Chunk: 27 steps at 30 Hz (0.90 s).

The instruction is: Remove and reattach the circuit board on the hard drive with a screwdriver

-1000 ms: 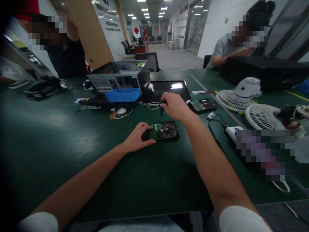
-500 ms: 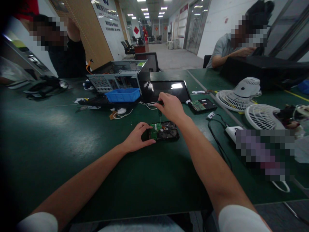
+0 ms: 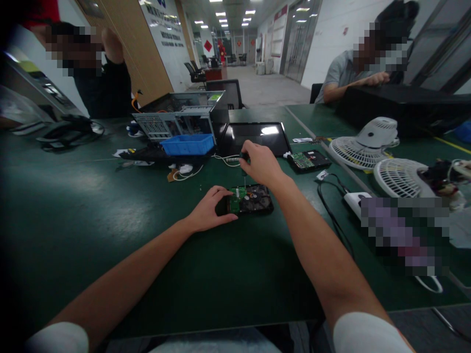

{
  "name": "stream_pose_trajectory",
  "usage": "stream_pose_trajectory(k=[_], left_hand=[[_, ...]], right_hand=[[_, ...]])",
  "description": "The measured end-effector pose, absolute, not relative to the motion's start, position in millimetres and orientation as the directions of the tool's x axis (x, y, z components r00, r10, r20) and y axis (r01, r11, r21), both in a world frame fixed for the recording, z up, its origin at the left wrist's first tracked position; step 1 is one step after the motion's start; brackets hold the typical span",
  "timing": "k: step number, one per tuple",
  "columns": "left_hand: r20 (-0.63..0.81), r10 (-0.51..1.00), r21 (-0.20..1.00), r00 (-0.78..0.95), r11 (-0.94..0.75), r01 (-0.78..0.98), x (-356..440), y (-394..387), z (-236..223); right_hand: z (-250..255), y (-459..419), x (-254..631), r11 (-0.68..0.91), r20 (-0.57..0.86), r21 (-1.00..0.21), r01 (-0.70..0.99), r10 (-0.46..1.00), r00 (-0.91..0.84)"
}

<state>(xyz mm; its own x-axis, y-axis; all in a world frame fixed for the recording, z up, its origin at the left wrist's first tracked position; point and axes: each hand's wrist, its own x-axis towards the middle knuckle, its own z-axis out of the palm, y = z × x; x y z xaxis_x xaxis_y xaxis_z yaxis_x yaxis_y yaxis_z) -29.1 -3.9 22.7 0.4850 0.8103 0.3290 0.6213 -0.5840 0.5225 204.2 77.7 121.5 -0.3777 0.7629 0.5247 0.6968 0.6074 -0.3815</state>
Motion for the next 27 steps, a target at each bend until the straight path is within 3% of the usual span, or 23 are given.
stream_pose_trajectory(k=[20,27], left_hand=[[0.349,0.794,0.512,0.498,-0.607,0.608,-29.6,-6.1,23.6],[0.335,0.803,0.522,0.494,-0.594,0.612,-29.0,-5.9,25.0]], right_hand=[[124.5,79.1,209.5,0.606,0.547,-0.374,0.702,0.756,-0.361],[128.2,77.5,207.8,0.594,0.533,-0.322,0.737,0.757,-0.378]])
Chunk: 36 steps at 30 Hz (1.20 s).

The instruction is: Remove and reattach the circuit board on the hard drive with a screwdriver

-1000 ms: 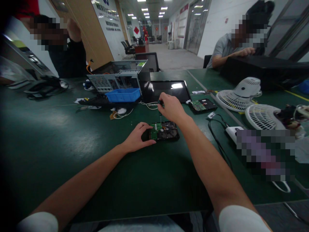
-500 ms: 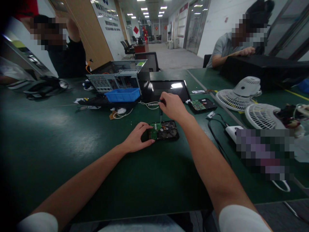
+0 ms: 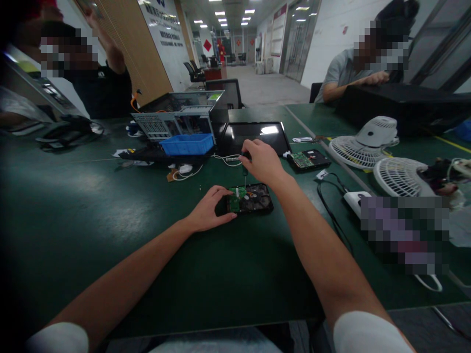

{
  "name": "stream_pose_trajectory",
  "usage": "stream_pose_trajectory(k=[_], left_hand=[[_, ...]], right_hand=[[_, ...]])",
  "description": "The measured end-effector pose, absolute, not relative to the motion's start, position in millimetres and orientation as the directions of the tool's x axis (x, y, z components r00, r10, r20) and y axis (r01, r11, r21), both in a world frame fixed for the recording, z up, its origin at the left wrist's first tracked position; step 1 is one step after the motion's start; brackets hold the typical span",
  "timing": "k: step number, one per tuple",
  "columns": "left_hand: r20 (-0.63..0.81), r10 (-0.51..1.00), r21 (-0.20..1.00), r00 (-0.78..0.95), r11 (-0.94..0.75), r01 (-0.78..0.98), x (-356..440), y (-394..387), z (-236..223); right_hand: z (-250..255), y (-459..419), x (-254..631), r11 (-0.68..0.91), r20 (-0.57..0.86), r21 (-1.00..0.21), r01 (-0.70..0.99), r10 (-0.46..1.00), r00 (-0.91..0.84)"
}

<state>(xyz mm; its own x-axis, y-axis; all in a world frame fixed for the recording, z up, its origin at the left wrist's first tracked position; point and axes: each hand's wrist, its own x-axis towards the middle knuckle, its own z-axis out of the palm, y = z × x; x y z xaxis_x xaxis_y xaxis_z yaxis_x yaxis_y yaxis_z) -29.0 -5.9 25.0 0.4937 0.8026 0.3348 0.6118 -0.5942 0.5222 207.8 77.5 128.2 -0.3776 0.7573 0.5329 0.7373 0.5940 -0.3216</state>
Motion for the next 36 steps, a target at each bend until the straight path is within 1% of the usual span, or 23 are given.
stream_pose_trajectory(k=[4,9,15,17,24,31,36], left_hand=[[0.318,0.812,0.532,0.490,-0.580,0.616,-28.9,-6.2,26.5],[0.303,0.822,0.544,0.482,-0.565,0.621,-28.9,-5.9,26.0],[0.297,0.826,0.537,0.480,-0.560,0.631,-29.3,-4.2,22.6],[0.300,0.825,0.533,0.480,-0.562,0.633,-29.1,-3.6,21.6],[0.319,0.812,0.529,0.489,-0.581,0.618,-28.4,-2.8,21.3],[0.329,0.809,0.510,0.486,-0.586,0.630,-29.1,-3.3,19.7],[0.340,0.806,0.501,0.485,-0.591,0.632,-29.1,-3.3,18.0]], right_hand=[[127.8,75.5,207.8,0.612,0.539,-0.302,0.731,0.742,-0.398],[126.9,73.2,205.5,0.620,0.509,-0.363,0.696,0.757,-0.409],[128.5,74.0,205.5,0.624,0.514,-0.301,0.721,0.743,-0.428],[129.1,73.4,206.0,0.629,0.516,-0.299,0.718,0.739,-0.432],[129.2,71.2,204.2,0.660,0.471,-0.363,0.657,0.739,-0.482],[123.3,75.2,204.6,0.622,0.502,-0.421,0.660,0.766,-0.401],[122.2,73.7,201.2,0.614,0.485,-0.466,0.637,0.779,-0.397]])
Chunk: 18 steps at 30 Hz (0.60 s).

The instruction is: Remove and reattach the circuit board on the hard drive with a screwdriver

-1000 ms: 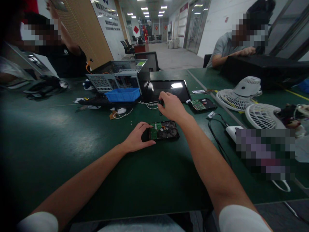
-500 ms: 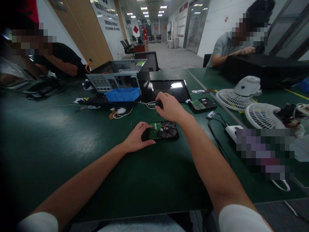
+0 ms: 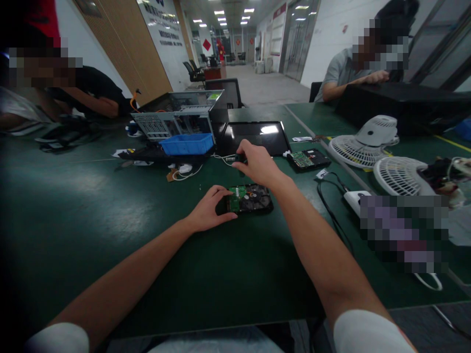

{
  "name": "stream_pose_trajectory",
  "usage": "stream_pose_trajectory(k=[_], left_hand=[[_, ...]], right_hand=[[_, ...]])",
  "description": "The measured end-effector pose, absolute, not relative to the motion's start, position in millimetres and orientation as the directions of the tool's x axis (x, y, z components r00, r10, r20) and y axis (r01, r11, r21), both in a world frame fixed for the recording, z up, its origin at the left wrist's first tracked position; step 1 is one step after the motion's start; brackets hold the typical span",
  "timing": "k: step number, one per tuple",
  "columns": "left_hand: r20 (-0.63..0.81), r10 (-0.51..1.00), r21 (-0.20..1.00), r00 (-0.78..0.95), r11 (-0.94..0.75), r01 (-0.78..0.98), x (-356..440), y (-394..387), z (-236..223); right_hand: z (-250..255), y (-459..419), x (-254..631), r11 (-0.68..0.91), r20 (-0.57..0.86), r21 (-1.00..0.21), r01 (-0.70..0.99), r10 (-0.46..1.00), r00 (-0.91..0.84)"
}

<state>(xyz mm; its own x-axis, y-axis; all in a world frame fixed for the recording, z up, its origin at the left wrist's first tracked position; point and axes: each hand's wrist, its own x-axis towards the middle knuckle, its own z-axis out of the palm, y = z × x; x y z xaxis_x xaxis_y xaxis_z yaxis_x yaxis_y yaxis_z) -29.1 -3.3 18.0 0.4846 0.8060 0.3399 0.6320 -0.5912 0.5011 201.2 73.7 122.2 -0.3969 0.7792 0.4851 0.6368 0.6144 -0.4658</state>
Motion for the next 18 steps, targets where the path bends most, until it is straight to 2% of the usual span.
stream_pose_trajectory(k=[10,18], left_hand=[[0.314,0.814,0.512,0.488,-0.578,0.636,-28.8,-5.1,22.5],[0.340,0.801,0.503,0.493,-0.598,0.624,-29.0,-3.9,20.5]], right_hand=[[125.2,66.2,195.9,0.704,0.493,-0.462,0.540,0.710,-0.503],[120.9,69.3,197.2,0.668,0.452,-0.459,0.586,0.743,-0.493]])
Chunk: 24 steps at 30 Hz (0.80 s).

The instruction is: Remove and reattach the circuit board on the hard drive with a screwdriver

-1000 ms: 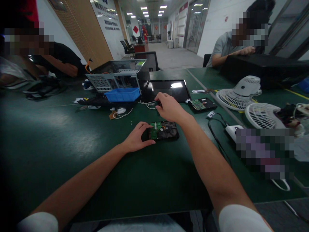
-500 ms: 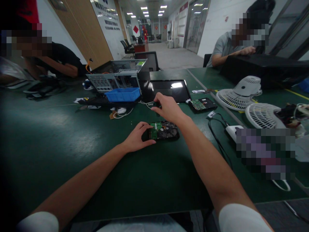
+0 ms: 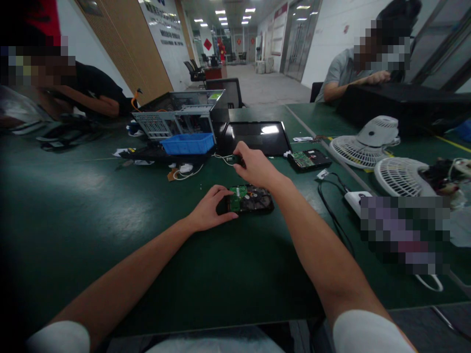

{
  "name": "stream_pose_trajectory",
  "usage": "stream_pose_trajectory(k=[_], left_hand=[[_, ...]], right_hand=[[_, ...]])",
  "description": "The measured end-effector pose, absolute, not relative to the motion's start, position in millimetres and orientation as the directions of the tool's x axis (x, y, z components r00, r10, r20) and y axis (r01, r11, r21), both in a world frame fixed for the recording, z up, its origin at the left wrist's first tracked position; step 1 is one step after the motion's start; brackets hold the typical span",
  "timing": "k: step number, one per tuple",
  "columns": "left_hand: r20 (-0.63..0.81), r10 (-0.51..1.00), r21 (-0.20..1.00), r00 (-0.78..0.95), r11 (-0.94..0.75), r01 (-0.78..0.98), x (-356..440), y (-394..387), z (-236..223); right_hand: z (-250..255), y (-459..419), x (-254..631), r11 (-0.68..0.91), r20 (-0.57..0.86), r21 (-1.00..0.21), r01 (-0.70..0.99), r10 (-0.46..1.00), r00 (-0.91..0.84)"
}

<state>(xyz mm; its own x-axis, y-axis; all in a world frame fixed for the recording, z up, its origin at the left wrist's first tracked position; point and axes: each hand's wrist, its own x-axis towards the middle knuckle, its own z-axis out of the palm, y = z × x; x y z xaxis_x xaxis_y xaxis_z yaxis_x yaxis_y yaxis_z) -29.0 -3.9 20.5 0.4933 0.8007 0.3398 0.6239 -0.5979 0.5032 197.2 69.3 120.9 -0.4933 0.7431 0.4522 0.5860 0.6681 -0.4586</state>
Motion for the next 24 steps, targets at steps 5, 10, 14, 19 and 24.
stream_pose_trajectory(k=[5,10,14,19,24], left_hand=[[0.328,0.804,0.499,0.496,-0.593,0.631,-29.2,-4.9,21.6],[0.326,0.809,0.498,0.489,-0.587,0.638,-29.5,-4.8,20.4],[0.326,0.808,0.499,0.490,-0.588,0.637,-28.8,-4.0,20.0],[0.337,0.800,0.496,0.497,-0.599,0.628,-28.9,-3.8,20.3],[0.341,0.799,0.492,0.495,-0.600,0.630,-29.4,-2.8,19.0]], right_hand=[[125.1,70.6,201.3,0.644,0.446,-0.431,0.632,0.761,-0.472],[127.6,70.0,204.3,0.654,0.446,-0.426,0.625,0.753,-0.484],[126.2,70.7,204.0,0.665,0.461,-0.418,0.619,0.742,-0.486],[123.5,74.2,202.8,0.615,0.486,-0.413,0.672,0.773,-0.408],[126.2,73.6,203.2,0.600,0.491,-0.277,0.750,0.760,-0.426]])
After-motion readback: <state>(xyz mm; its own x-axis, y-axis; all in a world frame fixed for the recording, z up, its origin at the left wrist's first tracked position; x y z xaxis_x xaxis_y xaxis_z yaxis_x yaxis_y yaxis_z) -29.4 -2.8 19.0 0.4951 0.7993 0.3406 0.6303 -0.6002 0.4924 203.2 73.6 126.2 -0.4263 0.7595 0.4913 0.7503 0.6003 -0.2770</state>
